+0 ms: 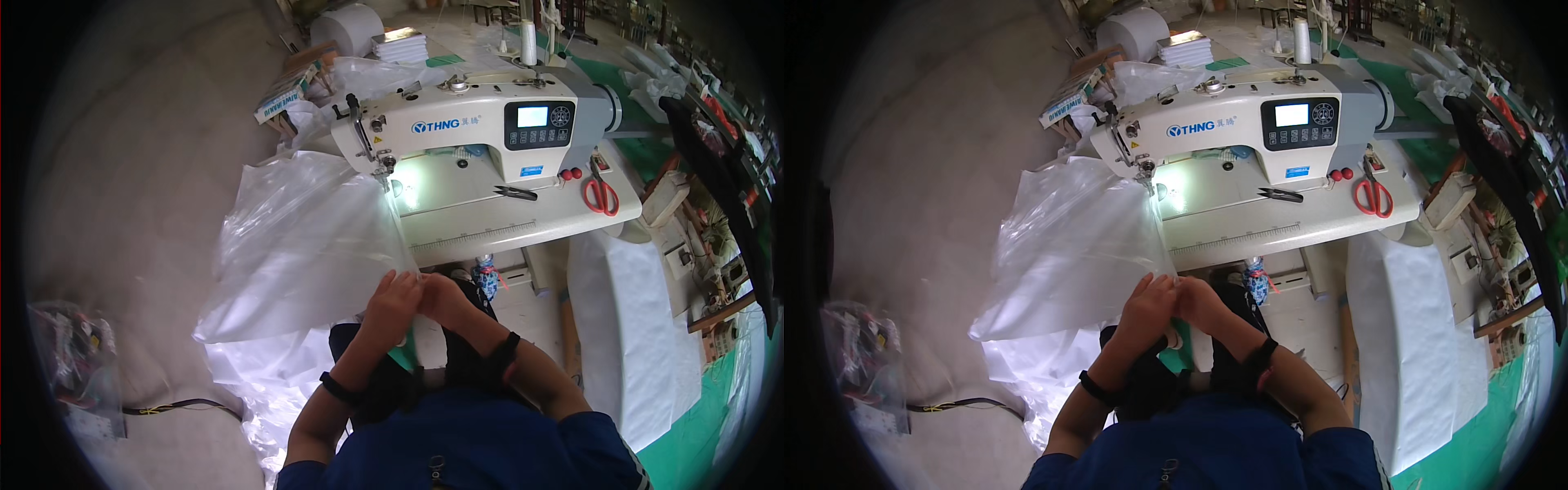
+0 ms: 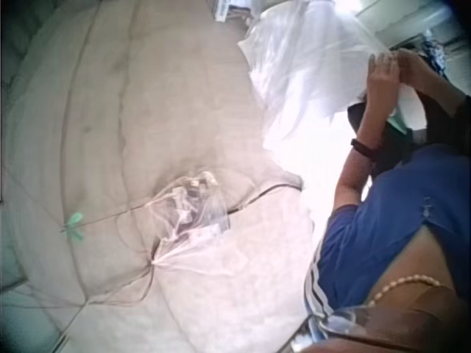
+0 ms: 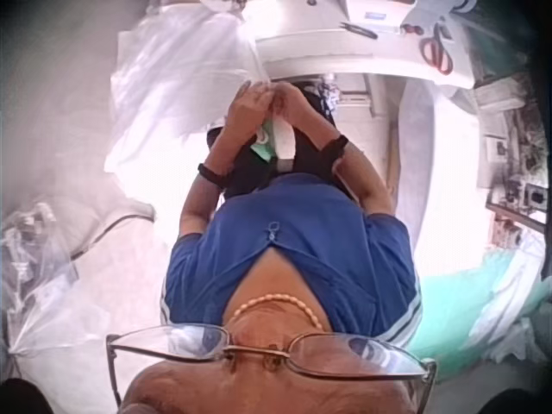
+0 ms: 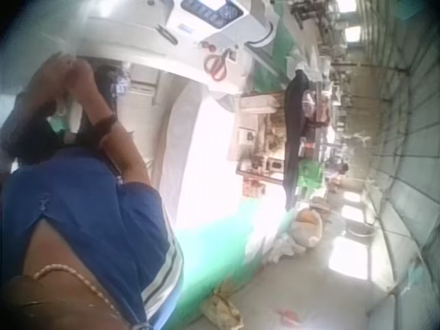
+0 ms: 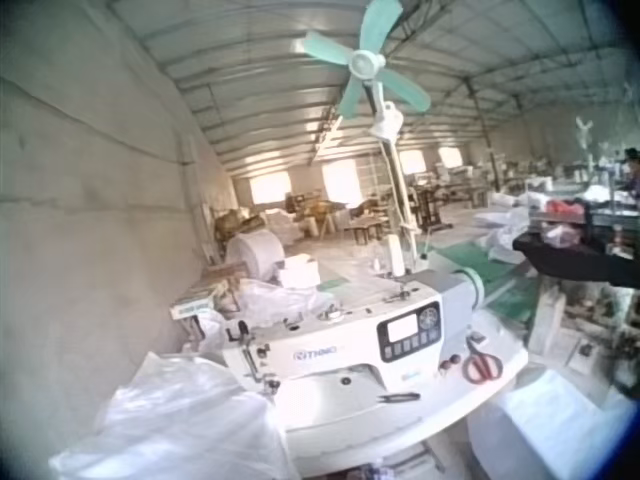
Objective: Using an industrial sewing machine to stitch together large white plastic or foam sheets.
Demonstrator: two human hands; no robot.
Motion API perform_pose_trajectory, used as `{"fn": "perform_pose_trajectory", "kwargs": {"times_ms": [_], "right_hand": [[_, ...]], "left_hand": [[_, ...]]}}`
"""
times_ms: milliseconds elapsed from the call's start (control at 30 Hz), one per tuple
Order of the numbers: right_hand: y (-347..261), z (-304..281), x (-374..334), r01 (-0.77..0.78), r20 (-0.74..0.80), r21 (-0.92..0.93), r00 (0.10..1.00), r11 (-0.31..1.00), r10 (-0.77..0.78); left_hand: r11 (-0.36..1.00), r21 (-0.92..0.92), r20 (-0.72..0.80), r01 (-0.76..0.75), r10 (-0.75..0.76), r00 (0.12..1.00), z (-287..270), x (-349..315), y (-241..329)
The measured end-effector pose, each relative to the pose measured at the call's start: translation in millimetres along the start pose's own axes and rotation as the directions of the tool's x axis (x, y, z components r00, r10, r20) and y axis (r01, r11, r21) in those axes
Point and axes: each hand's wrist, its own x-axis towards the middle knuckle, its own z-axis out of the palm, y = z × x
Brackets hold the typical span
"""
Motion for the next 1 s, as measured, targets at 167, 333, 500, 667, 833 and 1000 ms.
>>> {"fn": "perform_pose_trajectory", "kwargs": {"times_ms": [167,333,500,667,833,1000], "right_hand": [[-3,18,2,-0.076,-0.301,-0.243,0.953,0.967,0.0],[-12,43,0,-0.241,-0.477,-0.733,0.849,0.637,-0.228],[-6,54,-2,-0.312,-0.153,-0.841,0.921,-0.443,-0.357],[-3,47,29,-0.223,0.016,-0.8,0.921,-0.557,-0.39],[-18,41,63,-0.212,0.025,-0.728,0.942,-0.651,-0.335],[-37,32,98,-0.215,-0.077,-0.665,0.972,-0.715,-0.221]], "left_hand": [[0.982,-0.183,0.123,0.037,-0.015,0.992,-12,-13,21],[0.869,0.354,-0.249,0.345,-0.268,0.93,-29,-62,-49],[0.731,0.516,-0.212,0.446,-0.395,0.894,-47,-124,-105],[0.669,0.507,-0.425,0.543,-0.354,0.833,-53,-136,-132],[0.74,0.372,-0.432,0.561,-0.396,0.81,-53,-126,-167],[0.667,0.328,-0.364,0.669,-0.565,0.741,-45,-113,-193]]}}
